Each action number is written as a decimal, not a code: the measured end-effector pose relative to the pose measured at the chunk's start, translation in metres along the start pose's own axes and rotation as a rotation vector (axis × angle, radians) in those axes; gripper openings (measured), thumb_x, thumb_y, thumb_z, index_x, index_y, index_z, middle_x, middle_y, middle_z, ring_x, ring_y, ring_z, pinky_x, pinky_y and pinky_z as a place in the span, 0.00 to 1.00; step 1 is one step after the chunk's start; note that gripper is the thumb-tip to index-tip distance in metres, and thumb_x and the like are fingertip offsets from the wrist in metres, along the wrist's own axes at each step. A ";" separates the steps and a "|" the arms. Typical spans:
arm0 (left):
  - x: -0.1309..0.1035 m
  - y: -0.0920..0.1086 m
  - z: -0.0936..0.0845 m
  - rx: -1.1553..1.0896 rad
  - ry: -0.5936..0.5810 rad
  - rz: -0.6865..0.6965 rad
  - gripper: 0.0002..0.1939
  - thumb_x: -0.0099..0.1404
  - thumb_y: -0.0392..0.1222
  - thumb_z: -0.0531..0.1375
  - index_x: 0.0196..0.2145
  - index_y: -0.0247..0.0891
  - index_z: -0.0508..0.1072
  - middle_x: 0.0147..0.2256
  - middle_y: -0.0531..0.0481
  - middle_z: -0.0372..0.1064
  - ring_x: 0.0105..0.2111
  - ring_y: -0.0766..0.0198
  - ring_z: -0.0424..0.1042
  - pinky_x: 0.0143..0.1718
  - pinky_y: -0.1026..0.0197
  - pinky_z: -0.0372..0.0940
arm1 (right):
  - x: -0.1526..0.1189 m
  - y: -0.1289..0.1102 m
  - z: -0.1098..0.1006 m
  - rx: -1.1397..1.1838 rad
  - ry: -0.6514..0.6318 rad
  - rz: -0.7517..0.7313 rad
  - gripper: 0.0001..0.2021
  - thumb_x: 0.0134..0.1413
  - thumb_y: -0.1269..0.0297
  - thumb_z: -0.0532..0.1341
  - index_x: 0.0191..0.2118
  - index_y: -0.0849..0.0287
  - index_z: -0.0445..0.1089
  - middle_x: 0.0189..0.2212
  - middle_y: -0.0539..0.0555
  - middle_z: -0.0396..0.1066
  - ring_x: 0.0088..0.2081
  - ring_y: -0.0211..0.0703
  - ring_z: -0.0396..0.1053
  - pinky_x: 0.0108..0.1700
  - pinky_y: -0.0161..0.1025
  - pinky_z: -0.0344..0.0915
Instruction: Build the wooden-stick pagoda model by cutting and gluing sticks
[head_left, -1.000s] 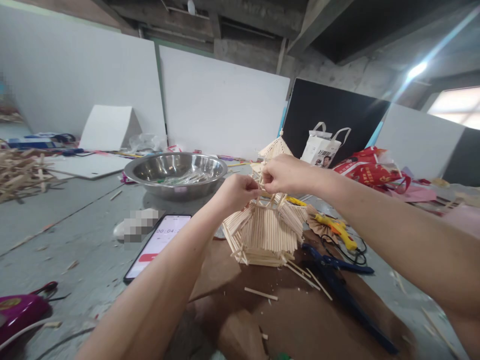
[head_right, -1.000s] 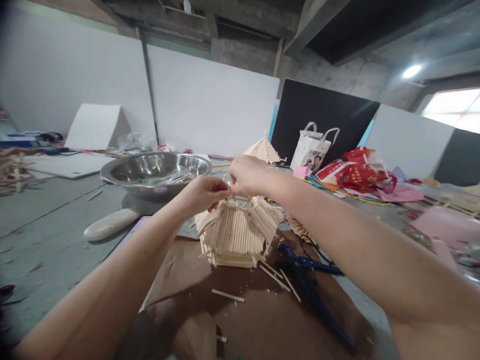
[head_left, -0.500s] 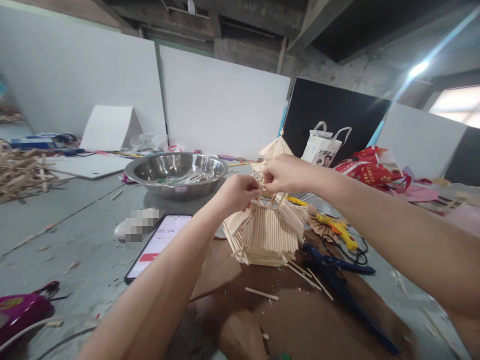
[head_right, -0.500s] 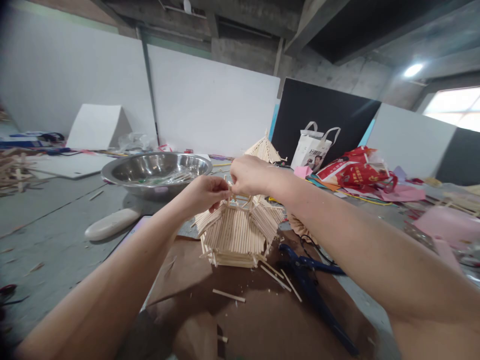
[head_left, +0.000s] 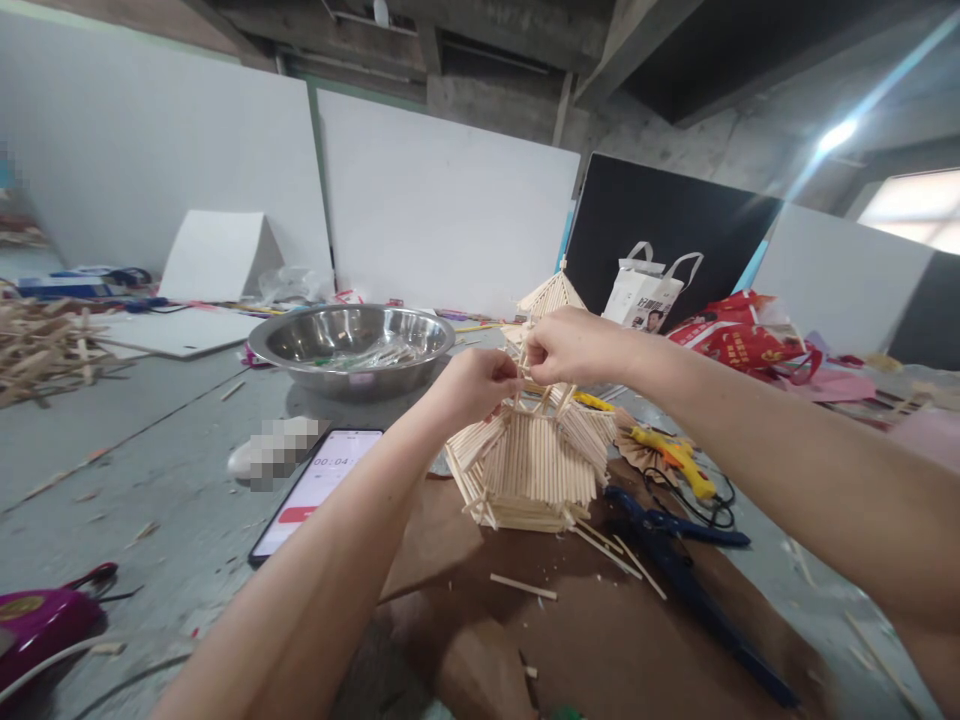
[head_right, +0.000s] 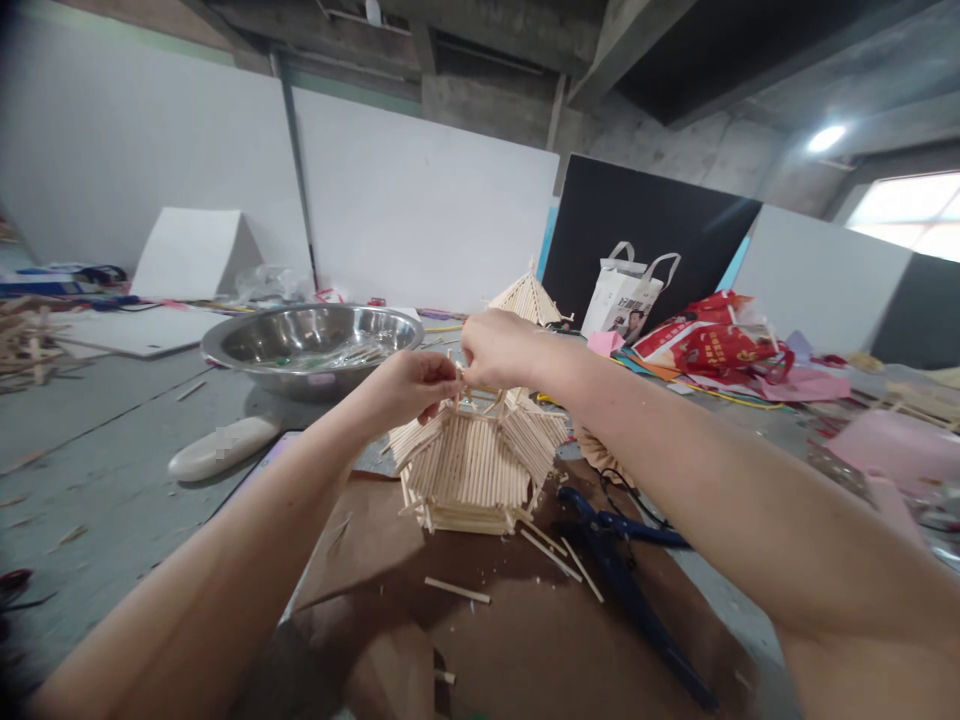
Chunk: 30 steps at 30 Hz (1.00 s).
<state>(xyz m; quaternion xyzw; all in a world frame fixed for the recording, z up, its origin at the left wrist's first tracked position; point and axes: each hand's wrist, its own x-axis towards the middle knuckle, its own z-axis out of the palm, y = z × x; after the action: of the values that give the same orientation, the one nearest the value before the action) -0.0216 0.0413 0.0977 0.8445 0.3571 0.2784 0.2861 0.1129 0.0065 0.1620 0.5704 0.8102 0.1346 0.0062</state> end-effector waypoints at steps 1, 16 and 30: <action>0.000 0.000 0.000 -0.004 -0.003 -0.002 0.05 0.53 0.38 0.53 0.23 0.36 0.65 0.14 0.56 0.59 0.13 0.74 0.59 0.15 0.69 0.55 | 0.000 0.000 0.000 0.001 0.000 -0.007 0.07 0.35 0.67 0.55 0.22 0.61 0.70 0.19 0.52 0.67 0.23 0.36 0.61 0.23 0.33 0.51; 0.002 -0.003 0.001 -0.047 0.017 0.004 0.05 0.52 0.40 0.54 0.22 0.36 0.65 0.15 0.56 0.58 0.13 0.74 0.59 0.15 0.69 0.55 | -0.001 0.007 -0.001 0.064 0.010 -0.065 0.08 0.37 0.66 0.55 0.23 0.59 0.70 0.19 0.51 0.67 0.23 0.35 0.61 0.24 0.33 0.51; 0.001 0.000 -0.001 -0.001 0.032 -0.030 0.06 0.52 0.41 0.54 0.26 0.36 0.67 0.17 0.55 0.60 0.14 0.73 0.58 0.16 0.67 0.55 | -0.017 0.013 -0.009 0.268 -0.087 -0.007 0.09 0.41 0.66 0.55 0.30 0.59 0.71 0.25 0.51 0.70 0.27 0.36 0.64 0.27 0.32 0.55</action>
<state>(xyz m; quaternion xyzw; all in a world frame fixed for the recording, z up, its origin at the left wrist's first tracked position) -0.0217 0.0423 0.0991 0.8342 0.3741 0.2879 0.2850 0.1295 -0.0072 0.1715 0.5688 0.8217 0.0001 -0.0346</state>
